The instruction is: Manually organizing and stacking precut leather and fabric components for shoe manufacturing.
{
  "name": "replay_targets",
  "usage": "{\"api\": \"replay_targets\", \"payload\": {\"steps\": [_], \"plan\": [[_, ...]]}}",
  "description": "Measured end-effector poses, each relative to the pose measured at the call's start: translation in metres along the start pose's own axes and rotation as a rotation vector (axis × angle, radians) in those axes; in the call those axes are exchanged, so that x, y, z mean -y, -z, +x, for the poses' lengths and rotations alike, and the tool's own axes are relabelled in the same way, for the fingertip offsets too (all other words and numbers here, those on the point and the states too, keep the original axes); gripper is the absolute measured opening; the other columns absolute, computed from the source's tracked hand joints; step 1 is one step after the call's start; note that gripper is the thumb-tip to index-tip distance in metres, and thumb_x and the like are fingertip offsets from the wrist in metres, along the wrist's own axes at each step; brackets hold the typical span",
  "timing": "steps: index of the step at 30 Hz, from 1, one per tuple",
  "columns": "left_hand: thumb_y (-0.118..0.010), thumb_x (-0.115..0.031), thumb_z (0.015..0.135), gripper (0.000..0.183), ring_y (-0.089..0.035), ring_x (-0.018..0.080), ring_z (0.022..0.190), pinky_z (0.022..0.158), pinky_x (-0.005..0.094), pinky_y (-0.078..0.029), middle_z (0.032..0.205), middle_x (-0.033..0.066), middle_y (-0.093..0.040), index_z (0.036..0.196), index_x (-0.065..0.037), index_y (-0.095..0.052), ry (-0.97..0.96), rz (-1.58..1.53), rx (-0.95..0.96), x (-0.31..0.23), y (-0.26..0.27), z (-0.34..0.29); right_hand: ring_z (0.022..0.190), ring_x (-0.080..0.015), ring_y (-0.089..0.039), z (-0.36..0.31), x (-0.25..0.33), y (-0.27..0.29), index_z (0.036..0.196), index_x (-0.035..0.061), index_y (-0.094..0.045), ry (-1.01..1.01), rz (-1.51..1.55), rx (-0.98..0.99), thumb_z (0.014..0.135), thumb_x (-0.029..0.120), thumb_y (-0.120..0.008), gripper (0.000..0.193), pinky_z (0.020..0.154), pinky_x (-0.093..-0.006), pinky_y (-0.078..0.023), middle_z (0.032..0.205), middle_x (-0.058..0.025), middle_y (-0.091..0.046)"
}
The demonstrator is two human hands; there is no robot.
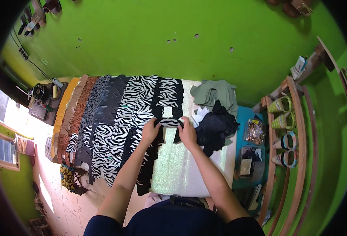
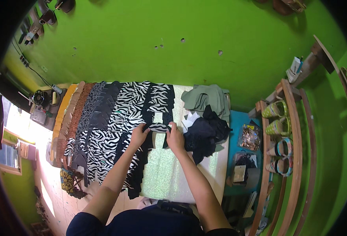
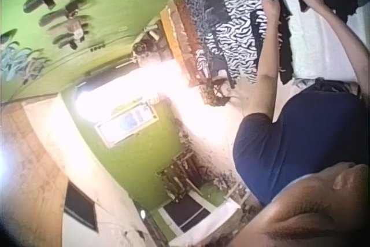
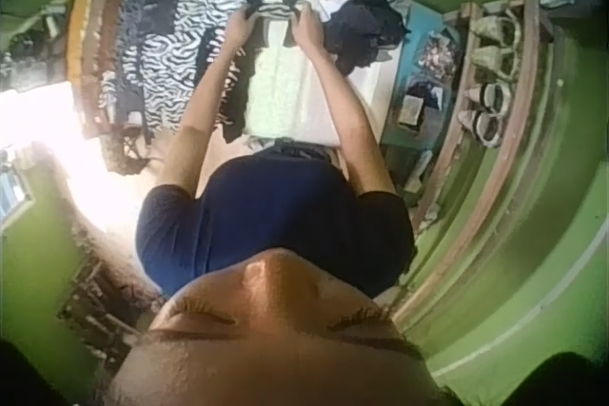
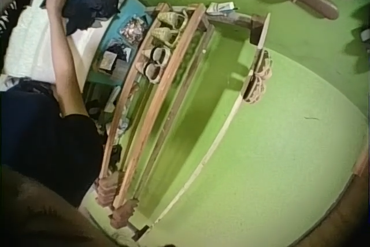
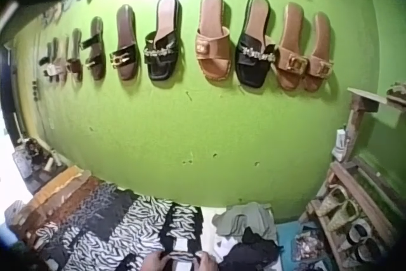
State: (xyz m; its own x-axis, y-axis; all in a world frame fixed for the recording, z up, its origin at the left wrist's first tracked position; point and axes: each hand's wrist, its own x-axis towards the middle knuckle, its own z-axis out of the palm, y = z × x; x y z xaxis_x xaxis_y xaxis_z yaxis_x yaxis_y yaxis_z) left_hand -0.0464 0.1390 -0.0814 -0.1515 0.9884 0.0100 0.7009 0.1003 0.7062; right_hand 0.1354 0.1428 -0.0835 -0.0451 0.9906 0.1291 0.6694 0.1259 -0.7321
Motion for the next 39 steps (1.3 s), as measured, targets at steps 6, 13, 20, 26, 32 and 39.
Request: {"api": "replay_targets", "payload": {"steps": [6,13,20,26,32,39], "plan": [[-0.065,-0.016,0.075,0.032,-0.059,0.0361,0.089,0.078,0.0393,-0.046,0.095,0.0218,-0.061,0.1,0.003,-0.058,0.093,0.083,-0.028,-0.017,-0.008,0.062,0.083,-0.04,-0.058,0.077,-0.001,-0.013,0.11,0.0083,-0.038,-0.138,-0.069,0.1,0.077,0.011,-0.064,0.042,0.068,-0.0467,-0.045,0.089,-0.0215,-0.06],[-0.064,-0.01,0.07,0.032,-0.053,0.0312,0.088,0.072,0.0387,-0.045,0.097,0.0145,-0.055,0.099,-0.003,-0.053,-0.033,0.449,-0.168,-0.002,-0.034,0.074,0.091,-0.0315,-0.056,0.081,-0.011,-0.034,0.103,0.005,-0.044,-0.006,-0.447,0.127,0.081,0.017,-0.056,0.028,0.072,-0.0389,-0.047,0.099,-0.016,-0.056],[-0.052,-0.001,0.07,0.034,-0.049,0.0323,0.088,0.076,0.0417,-0.039,0.1,0.0174,-0.052,0.104,-0.002,-0.052,-0.401,0.146,-0.161,-0.064,-0.054,0.019,0.11,-0.0333,-0.041,0.055,-0.007,0.043,0.121,0.0081,-0.045,0.132,-0.413,-0.075,0.073,0.027,-0.067,0.056,0.093,-0.047,-0.032,0.114,-0.0181,-0.046],[-0.067,-0.018,0.067,0.053,-0.047,0.0339,0.103,0.087,0.0414,-0.037,0.113,0.0182,-0.046,0.112,-0.001,-0.046,-0.649,-0.052,0.244,-0.102,-0.078,-0.03,0.114,-0.0376,-0.039,0.042,-0.046,0.113,0.129,0.0103,-0.036,-0.071,-0.463,-0.053,0.064,0.036,-0.075,0.08,0.091,-0.0462,-0.036,0.123,-0.0214,-0.039],[-0.073,-0.028,0.064,0.065,-0.047,0.0351,0.102,0.085,0.0425,-0.039,0.116,0.0191,-0.043,0.114,0.001,-0.042,-0.707,0.159,0.209,-0.094,-0.102,-0.044,0.108,-0.0439,-0.048,0.018,-0.033,0.118,0.137,0.0157,-0.024,-0.259,-0.392,0.232,0.06,0.039,-0.078,0.097,0.087,-0.0474,-0.042,0.124,-0.0261,-0.042],[-0.062,-0.005,0.066,0.035,-0.054,0.0365,0.082,0.07,0.0418,-0.046,0.094,0.0172,-0.05,0.097,-0.002,-0.045,-0.468,-0.02,0.256,-0.094,-0.101,-0.05,0.096,-0.0376,-0.056,-0.018,-0.014,0.122,0.119,0.0064,-0.046,-0.128,-0.31,0.301,0.065,0.023,-0.072,0.062,0.083,-0.0422,-0.044,0.107,-0.0177,-0.059]]}}
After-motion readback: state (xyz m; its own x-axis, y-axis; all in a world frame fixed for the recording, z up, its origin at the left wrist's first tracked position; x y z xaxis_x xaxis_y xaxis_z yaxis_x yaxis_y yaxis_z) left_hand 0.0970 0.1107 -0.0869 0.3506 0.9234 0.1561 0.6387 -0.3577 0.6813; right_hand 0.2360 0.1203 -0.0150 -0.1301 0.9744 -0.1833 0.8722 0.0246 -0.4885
